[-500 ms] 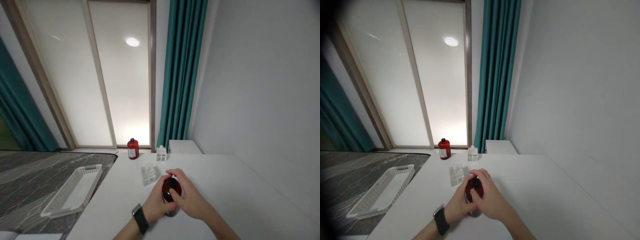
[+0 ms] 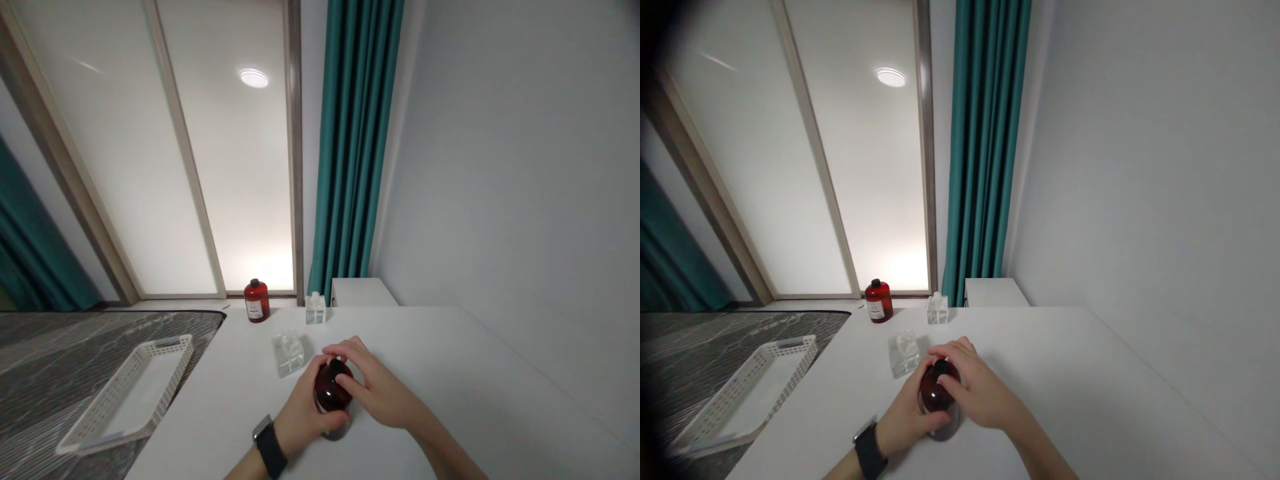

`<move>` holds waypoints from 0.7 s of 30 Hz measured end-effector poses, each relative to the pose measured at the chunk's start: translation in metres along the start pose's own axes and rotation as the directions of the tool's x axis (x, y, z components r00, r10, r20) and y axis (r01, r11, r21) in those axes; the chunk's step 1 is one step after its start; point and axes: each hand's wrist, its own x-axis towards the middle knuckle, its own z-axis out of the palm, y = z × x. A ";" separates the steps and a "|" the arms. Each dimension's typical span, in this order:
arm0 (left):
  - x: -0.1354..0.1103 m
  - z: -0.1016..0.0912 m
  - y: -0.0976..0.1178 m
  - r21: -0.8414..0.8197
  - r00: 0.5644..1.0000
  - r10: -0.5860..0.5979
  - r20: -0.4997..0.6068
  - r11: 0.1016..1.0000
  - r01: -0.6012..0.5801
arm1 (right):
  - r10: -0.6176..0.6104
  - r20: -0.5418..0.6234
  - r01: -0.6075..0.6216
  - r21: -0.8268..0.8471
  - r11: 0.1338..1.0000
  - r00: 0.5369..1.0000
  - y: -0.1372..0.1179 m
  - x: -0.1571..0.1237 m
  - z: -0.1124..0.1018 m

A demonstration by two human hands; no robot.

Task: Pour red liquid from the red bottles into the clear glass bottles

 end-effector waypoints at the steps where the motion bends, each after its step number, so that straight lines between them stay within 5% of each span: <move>1: 0.000 0.000 0.001 -0.015 1.000 0.008 0.010 1.000 -0.008 | 0.003 0.014 -0.003 0.021 1.000 1.000 0.001 0.000 -0.001; 7: 0.002 0.000 0.004 -0.050 0.999 0.033 0.037 0.998 -0.031 | 0.028 0.016 -0.029 0.069 0.997 0.999 0.002 -0.002 -0.003; 14: 0.005 0.000 0.008 -0.011 0.997 0.056 0.044 0.998 -0.056 | 0.035 -0.070 -0.048 -0.196 0.979 0.997 -0.005 0.007 0.001; 21: 0.005 -0.002 0.005 0.009 0.999 0.020 0.039 1.000 -0.021 | 0.001 0.128 0.041 -0.329 0.943 0.992 -0.025 0.006 -0.014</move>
